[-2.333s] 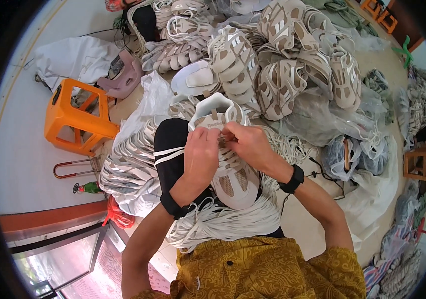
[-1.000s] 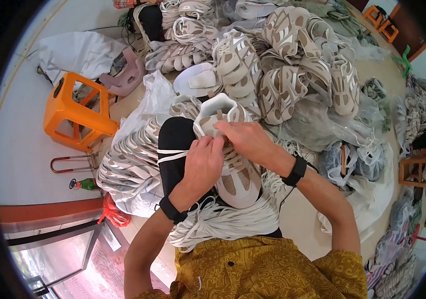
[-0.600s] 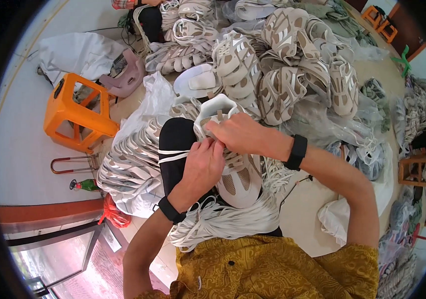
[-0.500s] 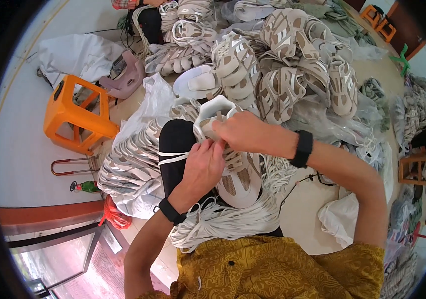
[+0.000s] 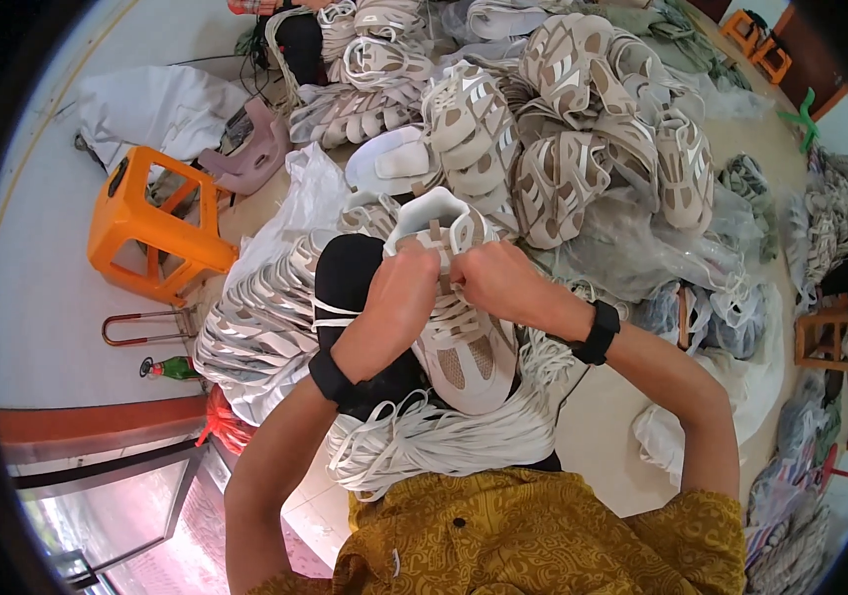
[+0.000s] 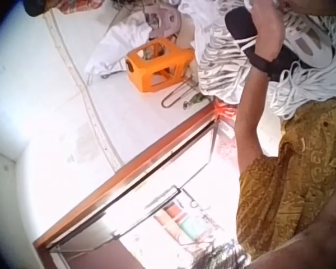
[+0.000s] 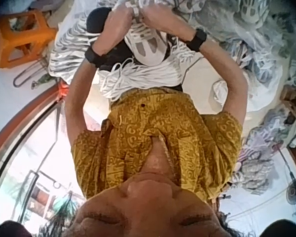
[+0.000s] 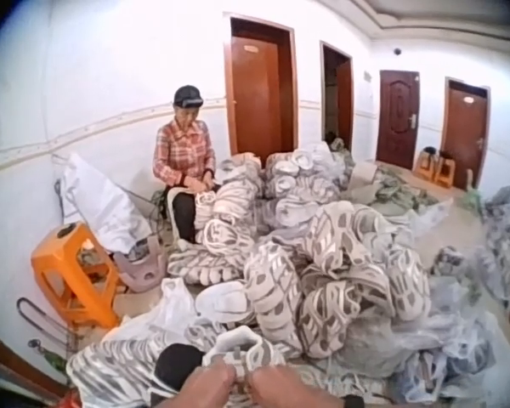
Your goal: Threading laces into shoe eyelets for multiple shoes in a factory setting.
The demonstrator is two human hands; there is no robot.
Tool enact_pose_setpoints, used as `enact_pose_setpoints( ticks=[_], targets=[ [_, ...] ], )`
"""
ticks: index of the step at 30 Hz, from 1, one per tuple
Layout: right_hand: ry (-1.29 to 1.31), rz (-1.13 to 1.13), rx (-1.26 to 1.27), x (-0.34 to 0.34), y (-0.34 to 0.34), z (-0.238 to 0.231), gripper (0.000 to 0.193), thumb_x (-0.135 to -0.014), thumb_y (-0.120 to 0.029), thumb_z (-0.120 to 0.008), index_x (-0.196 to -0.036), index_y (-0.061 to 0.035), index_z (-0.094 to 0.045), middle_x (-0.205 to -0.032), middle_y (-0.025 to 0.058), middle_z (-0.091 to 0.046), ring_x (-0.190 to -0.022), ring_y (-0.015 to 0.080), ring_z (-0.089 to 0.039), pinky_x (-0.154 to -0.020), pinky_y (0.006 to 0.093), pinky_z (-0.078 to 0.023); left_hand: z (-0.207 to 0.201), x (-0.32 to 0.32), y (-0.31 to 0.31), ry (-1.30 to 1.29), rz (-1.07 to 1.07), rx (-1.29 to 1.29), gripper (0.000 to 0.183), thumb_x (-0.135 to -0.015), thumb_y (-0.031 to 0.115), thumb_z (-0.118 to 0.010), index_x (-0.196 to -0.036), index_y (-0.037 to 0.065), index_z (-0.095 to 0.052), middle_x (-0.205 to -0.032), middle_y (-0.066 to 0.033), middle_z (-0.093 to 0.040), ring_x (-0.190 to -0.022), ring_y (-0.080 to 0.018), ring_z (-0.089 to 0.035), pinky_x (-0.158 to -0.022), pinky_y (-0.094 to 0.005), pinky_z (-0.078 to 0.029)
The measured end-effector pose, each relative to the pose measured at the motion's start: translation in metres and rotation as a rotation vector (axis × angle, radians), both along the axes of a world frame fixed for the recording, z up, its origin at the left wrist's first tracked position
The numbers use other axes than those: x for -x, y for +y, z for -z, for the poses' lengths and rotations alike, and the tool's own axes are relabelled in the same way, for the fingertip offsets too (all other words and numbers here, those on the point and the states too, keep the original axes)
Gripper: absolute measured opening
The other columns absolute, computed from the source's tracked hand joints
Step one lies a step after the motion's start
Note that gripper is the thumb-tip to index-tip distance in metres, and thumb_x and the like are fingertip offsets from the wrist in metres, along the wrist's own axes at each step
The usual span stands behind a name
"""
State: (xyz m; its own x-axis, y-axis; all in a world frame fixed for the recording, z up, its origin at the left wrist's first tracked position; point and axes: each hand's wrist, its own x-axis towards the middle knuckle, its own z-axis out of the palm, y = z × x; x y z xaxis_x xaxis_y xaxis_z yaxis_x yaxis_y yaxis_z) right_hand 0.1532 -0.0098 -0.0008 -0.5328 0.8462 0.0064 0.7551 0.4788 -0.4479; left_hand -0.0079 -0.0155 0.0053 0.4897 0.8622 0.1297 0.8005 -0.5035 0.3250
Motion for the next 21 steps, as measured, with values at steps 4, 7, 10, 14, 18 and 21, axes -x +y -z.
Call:
enact_pose_setpoints(
  ticks=[4, 7, 10, 14, 18, 21],
  targets=[
    [0.083, 0.058, 0.1, -0.003, 0.0, 0.0, 0.017, -0.062, -0.005, -0.055, -0.075, -0.0042, -0.064, -0.07, 0.0153, -0.061, -0.066, 0.0323, -0.059, -0.061, 0.0379, -0.047, -0.006, -0.008, -0.009, 0.122, 0.032, -0.114, 0.004, -0.066, 0.001, -0.053, -0.071, 0.0, -0.053, -0.074, -0.0139, -0.052, -0.067, -0.0287, -0.058, -0.053, -0.0366, -0.047],
    [0.098, 0.078, 0.078, -0.002, -0.004, 0.003, 0.017, -0.061, -0.006, -0.056, -0.076, -0.0044, -0.064, -0.07, 0.0147, -0.061, -0.066, 0.0314, -0.059, -0.061, 0.0376, -0.047, -0.003, -0.002, -0.008, 0.111, 0.151, -0.228, 0.004, -0.065, 0.004, -0.054, -0.069, 0.003, -0.052, -0.072, -0.0098, -0.049, -0.069, -0.0248, -0.056, -0.055, -0.0347, -0.047],
    [0.018, 0.068, -0.054, -0.001, -0.015, 0.001, 0.014, -0.061, -0.005, -0.055, -0.074, -0.0037, -0.062, -0.07, 0.0151, -0.06, -0.065, 0.0307, -0.059, -0.06, 0.0384, -0.048, -0.003, -0.001, -0.004, 0.127, 0.219, -0.316, 0.004, -0.064, 0.005, -0.054, -0.068, 0.004, -0.052, -0.071, -0.0088, -0.049, -0.073, -0.0235, -0.053, -0.061, -0.0337, -0.045],
    [-0.033, 0.087, -0.143, 0.007, -0.019, -0.002, 0.006, -0.062, -0.005, -0.055, -0.066, -0.0021, -0.059, -0.064, 0.0154, -0.059, -0.063, 0.0301, -0.06, -0.056, 0.0394, -0.047, -0.006, 0.001, -0.001, 0.143, 0.248, -0.376, 0.003, -0.064, 0.007, -0.053, -0.066, 0.005, -0.052, -0.069, -0.0077, -0.049, -0.073, -0.0224, -0.051, -0.066, -0.0326, -0.041],
    [0.064, 0.188, -0.066, 0.006, -0.007, 0.014, 0.007, -0.059, -0.004, -0.056, -0.064, -0.0007, -0.06, -0.06, 0.0153, -0.059, -0.057, 0.029, -0.059, -0.052, 0.036, -0.046, -0.005, 0.002, 0.007, 0.209, 0.358, -0.442, 0.004, -0.065, 0.008, -0.053, -0.066, 0.005, -0.051, -0.068, -0.0069, -0.048, -0.072, -0.0216, -0.049, -0.066, -0.0317, -0.039],
    [0.252, 0.198, 0.157, 0.004, -0.002, 0.006, 0.011, -0.055, -0.004, -0.057, -0.064, 0.0005, -0.062, -0.058, 0.0158, -0.058, -0.051, 0.0285, -0.057, -0.05, 0.0335, -0.044, -0.005, 0.006, 0.01, 0.23, 0.404, -0.441, 0.005, -0.064, 0.008, -0.053, -0.067, 0.005, -0.051, -0.068, -0.0071, -0.047, -0.071, -0.0219, -0.048, -0.065, -0.0318, -0.038]
  ],
)
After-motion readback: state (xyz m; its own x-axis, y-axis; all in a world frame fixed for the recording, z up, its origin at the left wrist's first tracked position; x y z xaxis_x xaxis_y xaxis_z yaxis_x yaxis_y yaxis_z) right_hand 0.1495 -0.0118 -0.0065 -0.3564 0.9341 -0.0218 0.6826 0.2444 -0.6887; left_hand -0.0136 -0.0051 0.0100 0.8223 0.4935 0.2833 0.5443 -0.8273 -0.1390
